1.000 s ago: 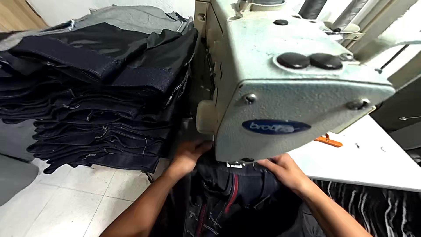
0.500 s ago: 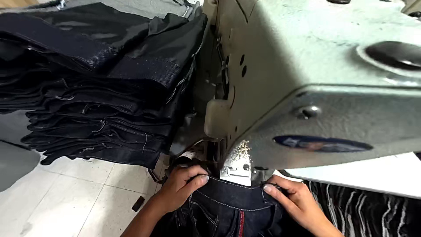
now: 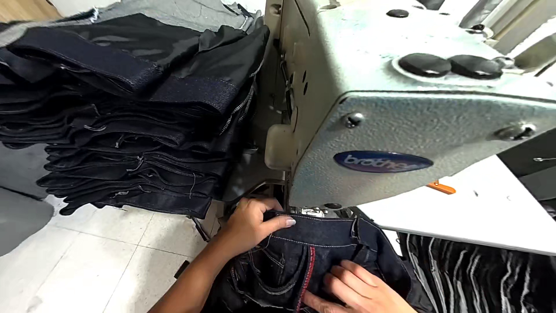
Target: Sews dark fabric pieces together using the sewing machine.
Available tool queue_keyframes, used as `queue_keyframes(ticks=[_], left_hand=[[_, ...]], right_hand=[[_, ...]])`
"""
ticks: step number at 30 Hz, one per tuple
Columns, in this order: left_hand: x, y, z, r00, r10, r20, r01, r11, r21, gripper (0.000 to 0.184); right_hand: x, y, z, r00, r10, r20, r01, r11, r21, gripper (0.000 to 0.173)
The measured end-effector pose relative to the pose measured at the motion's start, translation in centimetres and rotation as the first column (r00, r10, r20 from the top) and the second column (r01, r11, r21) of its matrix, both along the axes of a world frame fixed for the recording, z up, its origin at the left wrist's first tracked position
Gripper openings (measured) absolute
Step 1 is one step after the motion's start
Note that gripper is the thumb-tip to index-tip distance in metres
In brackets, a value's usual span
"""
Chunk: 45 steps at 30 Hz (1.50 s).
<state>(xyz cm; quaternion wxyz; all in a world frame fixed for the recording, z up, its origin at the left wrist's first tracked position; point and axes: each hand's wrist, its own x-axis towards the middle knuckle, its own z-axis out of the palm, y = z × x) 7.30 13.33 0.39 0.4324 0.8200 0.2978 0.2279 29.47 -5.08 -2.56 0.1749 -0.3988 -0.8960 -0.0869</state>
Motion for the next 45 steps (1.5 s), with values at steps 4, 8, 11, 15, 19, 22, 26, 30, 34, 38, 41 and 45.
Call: queue_keyframes(ticks=[4, 8, 11, 15, 19, 22, 26, 30, 34, 38, 41, 45], left_hand=[[0.1, 0.6, -0.2, 0.998, -0.021, 0.053, 0.029, 0.987, -0.159, 0.022], [-0.1, 0.1, -0.6, 0.973, 0.003, 0.23, 0.025, 0.993, -0.117, 0.013], [-0.2, -0.6, -0.9, 0.965, 0.007, 0.261, -0.044, 0.99, 0.135, 0.009], [-0.5, -1.1, -1.0, 0.967, -0.079, 0.244, -0.021, 0.924, 0.382, 0.01], [-0.6, -1.0, -0.5, 0.977, -0.106, 0.183, 0.023, 0.913, 0.408, 0.014], [-0.5, -0.8, 0.2, 0.994, -0.03, 0.103, 0.007, 0.976, 0.216, 0.017], [-0.1, 0.6, 0.2, 0.999, -0.045, -0.021, 0.044, 0.996, -0.075, 0.031], [0.6, -1.8, 1.2, 0.952, 0.289, -0.105, -0.199, 0.839, 0.507, 0.033], [0.3, -7.9, 4.0, 0.99, 0.135, -0.037, -0.127, 0.978, 0.168, 0.037], [1.2, -9.3, 1.6, 0.948, 0.184, 0.26, -0.009, 0.832, -0.554, 0.021], [1.9, -9.3, 0.5, 0.882, 0.306, 0.359, -0.011, 0.775, -0.632, 0.014], [2.4, -9.7, 1.2, 0.866, 0.406, 0.293, -0.087, 0.699, -0.71, 0.011]], right_hand=[[0.7, 1.5, 1.5, 0.994, -0.104, -0.034, 0.107, 0.986, 0.128, 0.03], [2.3, 3.8, 3.0, 0.944, -0.26, -0.205, 0.316, 0.891, 0.325, 0.032], [2.5, 4.7, 3.2, 0.936, -0.26, -0.238, 0.33, 0.884, 0.331, 0.028], [1.2, 4.8, 3.3, 0.917, -0.176, -0.357, 0.261, 0.944, 0.203, 0.019], [-0.1, 4.9, 3.5, 0.669, -0.304, -0.679, 0.162, 0.95, -0.266, 0.021], [0.4, 5.6, 3.4, 0.474, -0.442, -0.762, -0.022, 0.859, -0.512, 0.015], [0.9, 6.5, 3.2, 0.644, -0.418, -0.641, 0.151, 0.891, -0.429, 0.011], [0.6, 7.4, 2.9, 0.769, -0.347, -0.537, 0.281, 0.938, -0.204, 0.013], [0.3, 7.5, 3.2, 0.774, -0.348, -0.528, 0.303, 0.937, -0.173, 0.012], [-0.1, 7.6, 2.9, 0.771, -0.313, -0.554, 0.328, 0.942, -0.076, 0.011], [-0.5, 7.3, 2.5, 0.817, -0.274, -0.508, 0.346, 0.937, 0.051, 0.012], [-0.7, 6.3, 2.6, 0.928, -0.253, -0.275, 0.305, 0.938, 0.167, 0.025]])
